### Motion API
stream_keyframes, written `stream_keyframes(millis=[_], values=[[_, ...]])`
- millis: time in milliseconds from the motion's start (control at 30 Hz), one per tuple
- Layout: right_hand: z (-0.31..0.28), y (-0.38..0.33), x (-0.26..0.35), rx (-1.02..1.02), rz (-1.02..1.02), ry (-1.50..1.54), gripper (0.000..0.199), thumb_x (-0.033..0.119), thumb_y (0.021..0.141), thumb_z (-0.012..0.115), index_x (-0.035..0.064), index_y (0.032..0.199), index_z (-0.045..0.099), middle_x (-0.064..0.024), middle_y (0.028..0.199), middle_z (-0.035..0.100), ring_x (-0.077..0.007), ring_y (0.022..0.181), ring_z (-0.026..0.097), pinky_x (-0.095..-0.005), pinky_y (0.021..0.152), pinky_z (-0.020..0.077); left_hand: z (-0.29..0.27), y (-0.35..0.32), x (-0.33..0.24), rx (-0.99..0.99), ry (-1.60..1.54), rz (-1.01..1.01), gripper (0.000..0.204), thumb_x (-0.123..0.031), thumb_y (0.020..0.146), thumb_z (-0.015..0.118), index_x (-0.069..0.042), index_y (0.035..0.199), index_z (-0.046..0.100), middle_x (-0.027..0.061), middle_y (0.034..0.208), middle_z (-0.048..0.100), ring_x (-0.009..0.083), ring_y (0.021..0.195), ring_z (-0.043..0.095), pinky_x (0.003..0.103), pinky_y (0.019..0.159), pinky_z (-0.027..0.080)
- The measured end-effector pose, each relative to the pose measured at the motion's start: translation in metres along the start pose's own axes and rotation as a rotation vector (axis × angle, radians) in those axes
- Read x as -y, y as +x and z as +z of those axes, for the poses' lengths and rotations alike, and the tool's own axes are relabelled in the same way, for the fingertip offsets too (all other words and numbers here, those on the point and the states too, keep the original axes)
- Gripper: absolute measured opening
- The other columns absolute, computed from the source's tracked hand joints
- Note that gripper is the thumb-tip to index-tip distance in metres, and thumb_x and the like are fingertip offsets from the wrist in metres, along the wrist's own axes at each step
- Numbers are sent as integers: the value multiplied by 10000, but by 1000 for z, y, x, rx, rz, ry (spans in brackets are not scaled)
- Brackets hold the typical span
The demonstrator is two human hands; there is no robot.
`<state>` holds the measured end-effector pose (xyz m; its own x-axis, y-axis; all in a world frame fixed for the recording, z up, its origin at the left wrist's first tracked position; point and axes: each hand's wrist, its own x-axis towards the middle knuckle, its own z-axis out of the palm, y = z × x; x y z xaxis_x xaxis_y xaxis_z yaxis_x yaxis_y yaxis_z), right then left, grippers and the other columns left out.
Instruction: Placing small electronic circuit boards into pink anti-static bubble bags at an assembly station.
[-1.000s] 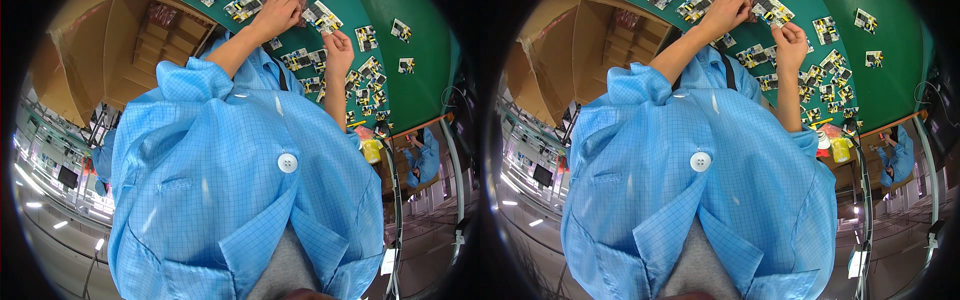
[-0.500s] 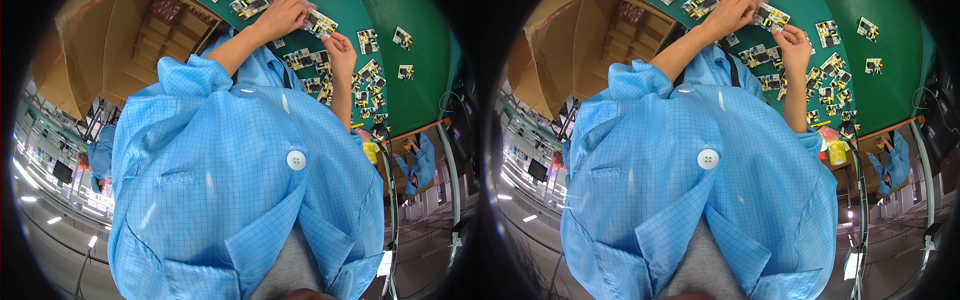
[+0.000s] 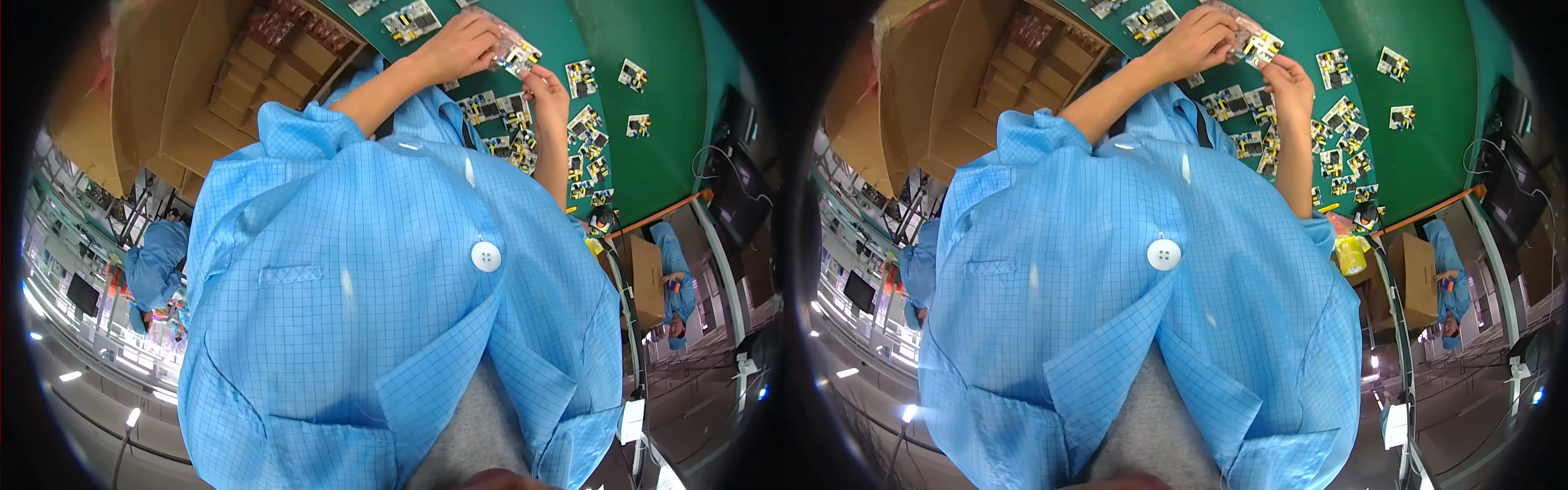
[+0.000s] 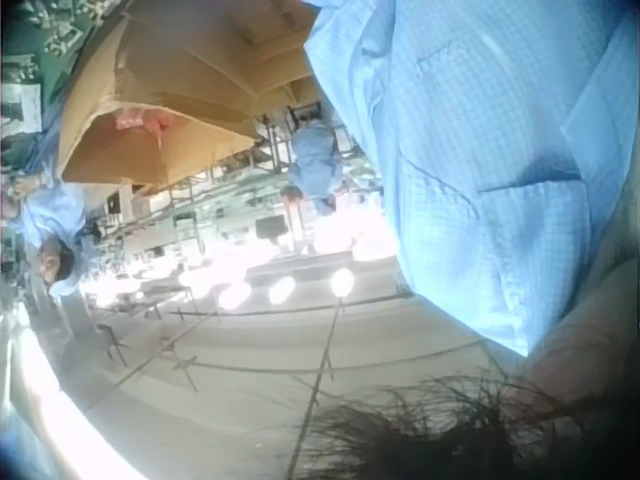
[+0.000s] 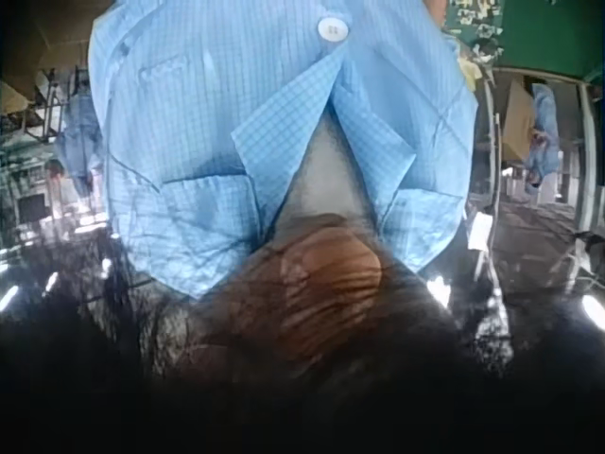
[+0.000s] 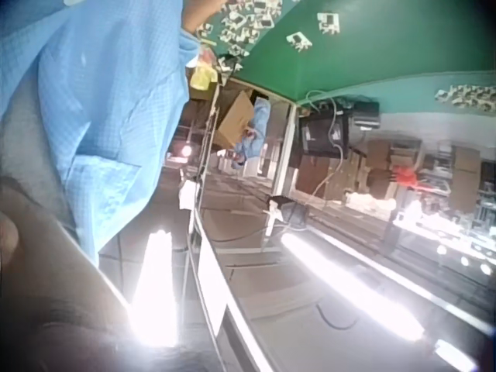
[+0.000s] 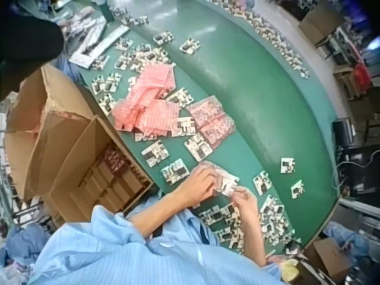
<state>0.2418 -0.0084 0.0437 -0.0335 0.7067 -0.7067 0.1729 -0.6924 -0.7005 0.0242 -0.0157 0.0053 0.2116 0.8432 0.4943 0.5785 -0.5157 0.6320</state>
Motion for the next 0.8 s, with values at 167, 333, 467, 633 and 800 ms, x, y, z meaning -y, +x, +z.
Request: stream_keyframes(millis=[167, 333, 467, 633, 800], values=[[32, -5, -2, -52, -12, -44, 331, 119, 807, 733, 5, 1075, 577, -27, 894, 685, -61, 710, 583, -194, 592, 434, -1, -16, 13, 93, -203, -168, 127, -38, 780, 635, -46, 872, 549, 80, 958, 580, 269, 971, 548, 381, 839, 464], [43, 2, -23, -133, 21, 6, 335, 129, 803, 743, 22, 1073, 576, -30, 913, 690, -67, 716, 580, -203, 599, 435, -2, -22, 5, 118, -257, -186, 176, -26, 781, 626, -41, 950, 578, 94, 963, 583, 284, 964, 560, 386, 837, 469], [47, -1, -35, -121, -7, 94, 379, 127, 765, 783, 12, 1054, 566, -54, 897, 699, -76, 724, 599, -202, 611, 439, -2, -35, 3, 91, -170, -244, 256, -34, 777, 638, -49, 1029, 600, 96, 988, 590, 299, 973, 568, 383, 859, 479], [43, -10, -36, -108, -65, 63, 379, 110, 775, 772, 6, 1066, 552, -52, 899, 699, -76, 760, 611, -200, 614, 432, 5, -37, 5, 157, -100, -369, 144, -136, 801, 626, -76, 931, 634, 96, 960, 584, 310, 964, 571, 409, 831, 503], [40, -20, -33, -111, -91, -13, 332, 110, 834, 710, 8, 1105, 549, -70, 976, 718, -63, 815, 625, -186, 633, 431, 1, -29, -3, 269, -23, -303, 142, -138, 820, 604, -9, 878, 592, 204, 1074, 583, 383, 1129, 521, 422, 1008, 417]])
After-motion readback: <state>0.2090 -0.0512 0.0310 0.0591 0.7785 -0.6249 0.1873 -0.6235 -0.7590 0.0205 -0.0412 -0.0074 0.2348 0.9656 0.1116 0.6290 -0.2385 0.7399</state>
